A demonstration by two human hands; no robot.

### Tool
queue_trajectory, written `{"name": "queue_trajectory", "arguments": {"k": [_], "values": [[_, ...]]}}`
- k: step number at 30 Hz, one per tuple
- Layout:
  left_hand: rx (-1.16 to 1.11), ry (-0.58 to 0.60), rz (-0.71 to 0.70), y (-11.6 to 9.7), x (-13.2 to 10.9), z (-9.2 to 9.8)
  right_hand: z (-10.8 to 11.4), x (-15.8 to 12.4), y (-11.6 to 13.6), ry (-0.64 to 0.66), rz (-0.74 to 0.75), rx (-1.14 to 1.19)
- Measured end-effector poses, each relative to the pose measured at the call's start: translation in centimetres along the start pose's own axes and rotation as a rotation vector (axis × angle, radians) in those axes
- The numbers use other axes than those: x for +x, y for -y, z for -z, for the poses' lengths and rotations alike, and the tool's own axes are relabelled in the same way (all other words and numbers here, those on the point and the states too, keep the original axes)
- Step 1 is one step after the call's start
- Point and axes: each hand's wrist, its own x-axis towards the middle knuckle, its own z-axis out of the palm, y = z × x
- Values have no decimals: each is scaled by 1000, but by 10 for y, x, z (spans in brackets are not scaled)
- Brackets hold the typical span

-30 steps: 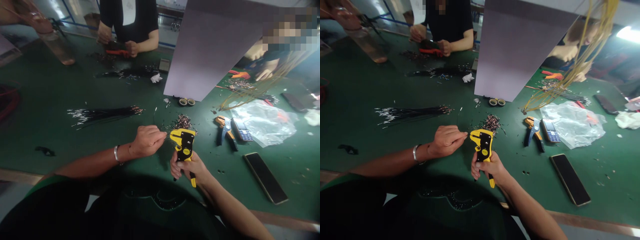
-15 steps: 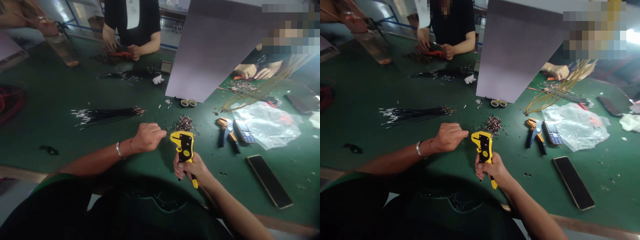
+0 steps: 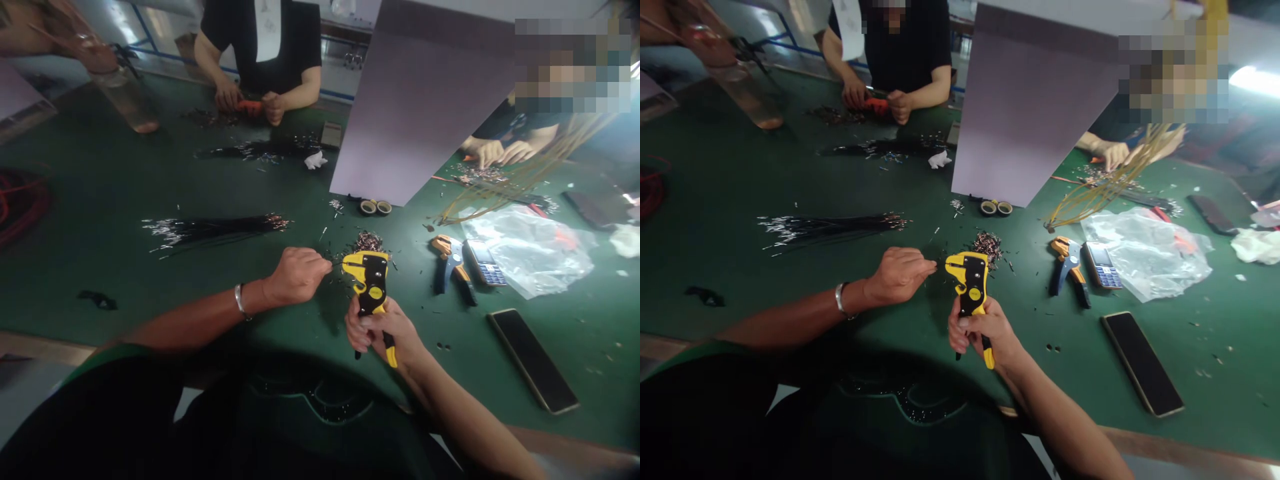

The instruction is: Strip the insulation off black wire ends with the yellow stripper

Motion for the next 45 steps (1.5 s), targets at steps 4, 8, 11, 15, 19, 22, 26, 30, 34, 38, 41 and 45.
{"name": "queue_trajectory", "arguments": {"k": [4, 8, 11, 15, 19, 22, 26, 30, 34, 38, 41, 45], "values": [[-14, 6, 14, -1, 0, 0, -1, 2, 1, -23, 11, -34], [-89, -41, 6, 2, 5, 3, -7, -5, 10, 48, -38, -12], [-163, -55, 22, 4, 7, 4, -8, -10, 12, 92, -81, 1], [-149, -54, 16, 6, 6, 1, 1, -5, 4, -9, 17, -78], [-153, -50, 36, 10, 6, 4, 4, -6, 4, -21, 15, -184], [-211, -12, 87, 11, 8, 7, -4, -12, 13, 92, -118, -66], [-227, 1, 117, 5, 7, 5, -14, -12, 22, 36, -88, -4], [-172, -3, 76, 1, 5, 3, -11, -3, 17, -47, 12, -105], [-240, -4, 225, 6, 10, 11, -11, -6, 15, -29, 34, -167], [-390, 19, 343, 8, 14, 16, -14, -15, 17, 55, -78, -93], [-356, 30, 331, 8, 14, 14, -11, -12, 13, -27, -3, -138], [-357, 39, 354, 13, 13, 13, -7, -6, 6, -69, 27, -175]]}}
